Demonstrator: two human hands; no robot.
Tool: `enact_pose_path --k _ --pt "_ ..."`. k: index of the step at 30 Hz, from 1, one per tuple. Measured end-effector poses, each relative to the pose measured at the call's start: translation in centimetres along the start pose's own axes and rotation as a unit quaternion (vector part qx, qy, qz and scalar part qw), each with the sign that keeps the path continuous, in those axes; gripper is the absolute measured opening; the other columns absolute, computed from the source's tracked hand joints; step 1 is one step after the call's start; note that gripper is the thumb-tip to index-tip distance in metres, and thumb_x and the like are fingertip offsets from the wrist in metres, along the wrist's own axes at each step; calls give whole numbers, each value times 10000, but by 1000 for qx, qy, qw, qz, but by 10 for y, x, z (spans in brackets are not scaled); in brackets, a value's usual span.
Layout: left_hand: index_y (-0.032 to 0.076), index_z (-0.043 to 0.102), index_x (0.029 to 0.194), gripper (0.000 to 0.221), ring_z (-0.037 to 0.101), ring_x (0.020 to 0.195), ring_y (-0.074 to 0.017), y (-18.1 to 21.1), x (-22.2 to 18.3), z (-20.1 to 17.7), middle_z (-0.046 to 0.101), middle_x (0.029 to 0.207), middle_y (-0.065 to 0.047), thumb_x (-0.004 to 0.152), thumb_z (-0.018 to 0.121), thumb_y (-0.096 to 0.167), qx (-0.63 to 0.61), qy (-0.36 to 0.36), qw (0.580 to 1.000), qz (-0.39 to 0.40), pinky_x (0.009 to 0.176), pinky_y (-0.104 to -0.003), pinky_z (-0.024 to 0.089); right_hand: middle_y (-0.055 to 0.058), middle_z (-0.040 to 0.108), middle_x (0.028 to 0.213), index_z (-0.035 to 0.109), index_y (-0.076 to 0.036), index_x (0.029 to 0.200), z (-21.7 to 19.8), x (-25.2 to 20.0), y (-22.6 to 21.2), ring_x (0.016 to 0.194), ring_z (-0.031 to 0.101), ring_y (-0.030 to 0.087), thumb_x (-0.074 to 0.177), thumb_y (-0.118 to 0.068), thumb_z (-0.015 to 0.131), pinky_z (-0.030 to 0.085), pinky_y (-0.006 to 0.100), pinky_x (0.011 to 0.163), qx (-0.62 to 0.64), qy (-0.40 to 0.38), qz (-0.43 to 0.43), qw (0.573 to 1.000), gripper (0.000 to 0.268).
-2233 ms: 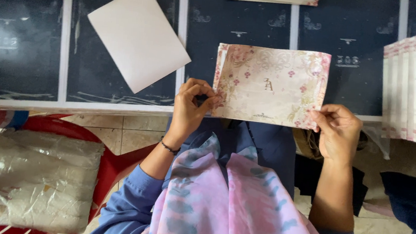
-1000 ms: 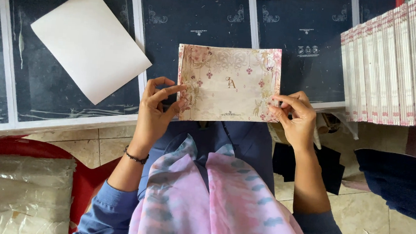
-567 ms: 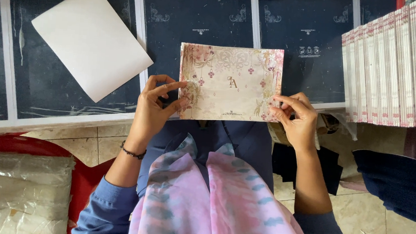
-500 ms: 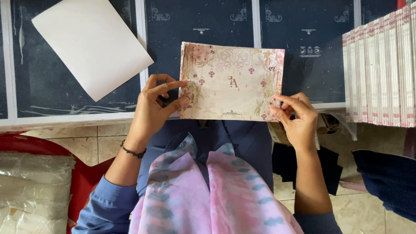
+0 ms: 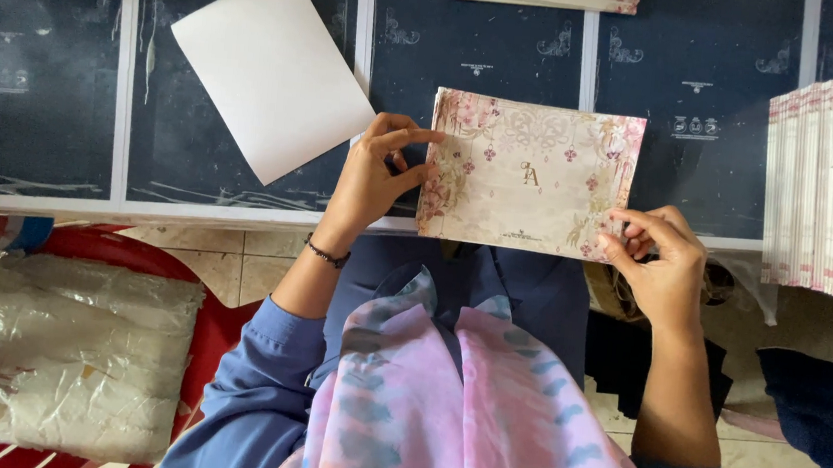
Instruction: The person is organizing, inspecting, and stacking printed cards on a work surface.
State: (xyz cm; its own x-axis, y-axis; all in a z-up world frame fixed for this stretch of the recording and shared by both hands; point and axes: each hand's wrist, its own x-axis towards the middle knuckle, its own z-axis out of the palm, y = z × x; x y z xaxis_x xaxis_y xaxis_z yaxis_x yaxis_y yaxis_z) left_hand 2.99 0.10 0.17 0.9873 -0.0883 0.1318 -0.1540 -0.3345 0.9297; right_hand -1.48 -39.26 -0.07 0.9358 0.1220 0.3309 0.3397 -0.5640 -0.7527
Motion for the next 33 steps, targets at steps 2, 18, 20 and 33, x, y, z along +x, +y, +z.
enact_pose_path --k 2,18,20,33 --pt "183 790 1220 346 664 739 -222 5 2 0 649 1153 -101 882 864 192 6 9 1000 8 649 -362 586 109 608 863 800 -9 1155 -1 3 -6 664 631 195 819 4 920 547 285 587 0 -8 10 1000 357" --pt "127 748 1306 430 706 994 -433 36 6 -9 670 1437 -39 880 796 138 198 -53 978 36 768 -516 592 292 200 1695 298 66 1616 28 59 -33 1561 128 416 1100 -338 523 142 566 1264 -209 -141 -63 966 692" --pt "167 729 1338 452 700 1049 -428 31 7 -7 660 1454 -7 890 792 172 168 -51 984 15 792 -514 591 282 60 1742 183 68 1667 31 54 -29 1571 -3 447 1116 -325 502 32 625 1224 -180 -170 -54 967 748" --pt "181 722 1333 451 676 1146 -416 31 3 -7 641 1480 37 885 770 165 136 -52 989 -23 856 -539 597 225 1 1752 95 -12 1682 34 55 -16 1597 -40 404 1063 -514 444 -22 602 1234 -235 -214 -13 948 870"
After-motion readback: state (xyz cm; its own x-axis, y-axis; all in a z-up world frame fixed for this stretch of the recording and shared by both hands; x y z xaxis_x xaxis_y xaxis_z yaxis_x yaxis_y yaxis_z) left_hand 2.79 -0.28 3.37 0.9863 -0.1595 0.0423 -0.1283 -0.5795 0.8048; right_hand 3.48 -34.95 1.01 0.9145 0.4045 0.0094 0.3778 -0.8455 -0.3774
